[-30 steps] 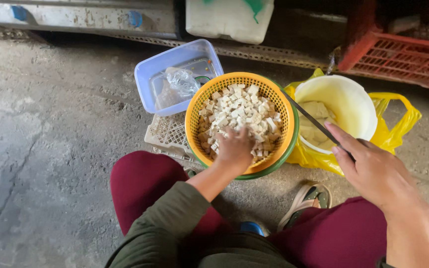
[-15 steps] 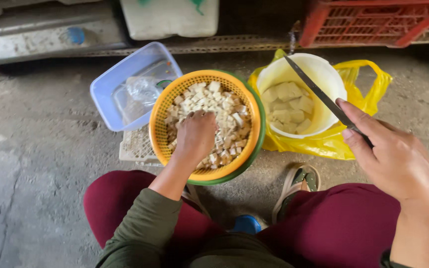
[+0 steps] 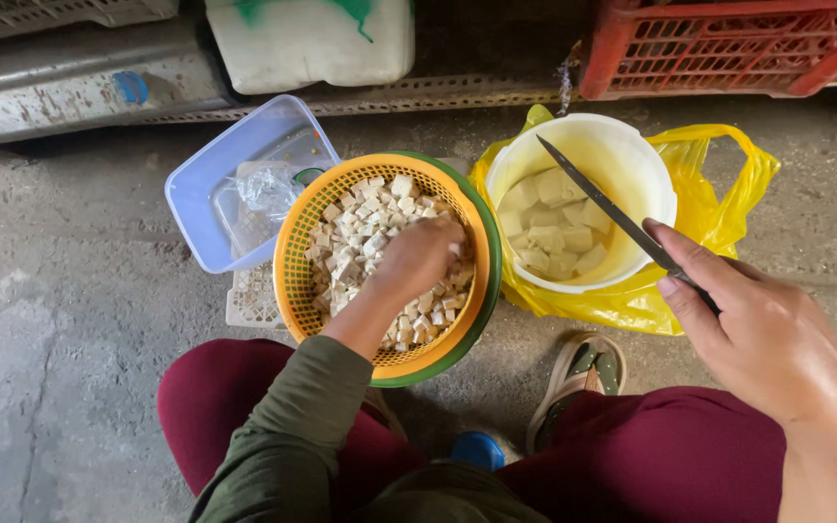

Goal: The person sits on the floor and uses a knife to cut rectangular blocks of tofu into small cubes. They hold the tofu in one hand and slice it over a yellow basket, then transfer the cut pieces into a white bowl.

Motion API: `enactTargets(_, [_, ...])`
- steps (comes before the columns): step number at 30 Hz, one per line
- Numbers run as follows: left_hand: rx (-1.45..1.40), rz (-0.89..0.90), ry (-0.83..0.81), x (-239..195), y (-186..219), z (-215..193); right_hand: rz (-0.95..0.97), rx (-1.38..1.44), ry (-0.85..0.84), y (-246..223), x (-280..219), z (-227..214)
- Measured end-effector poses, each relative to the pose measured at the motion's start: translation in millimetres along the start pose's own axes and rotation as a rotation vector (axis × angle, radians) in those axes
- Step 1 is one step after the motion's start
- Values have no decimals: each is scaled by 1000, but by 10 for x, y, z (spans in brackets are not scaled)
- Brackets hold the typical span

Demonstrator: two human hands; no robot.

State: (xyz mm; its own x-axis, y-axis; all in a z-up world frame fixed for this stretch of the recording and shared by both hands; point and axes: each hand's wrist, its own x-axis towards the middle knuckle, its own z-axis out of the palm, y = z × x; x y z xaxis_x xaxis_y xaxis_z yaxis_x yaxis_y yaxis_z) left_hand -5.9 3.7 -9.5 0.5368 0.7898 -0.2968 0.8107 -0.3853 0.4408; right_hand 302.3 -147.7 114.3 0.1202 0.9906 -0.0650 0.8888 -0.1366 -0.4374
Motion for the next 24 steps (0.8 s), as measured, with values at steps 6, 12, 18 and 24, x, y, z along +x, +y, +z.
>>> enactTargets(6, [-862,-217,-79,16,-380,-80,31,21,-37,-100,27,-21])
enactTargets(12, [-1432,-180,-199,-215,-581,-118,185,-112,-296,-411,101,-86])
enactTargets(18, [-1681,-139,-160,-480,-490,-152,-191,-221,-388,-785,118,133])
enactTargets(24, [-1717,-112,-106,-635,-394,-178,-172,-366,-524,-1048,22,243])
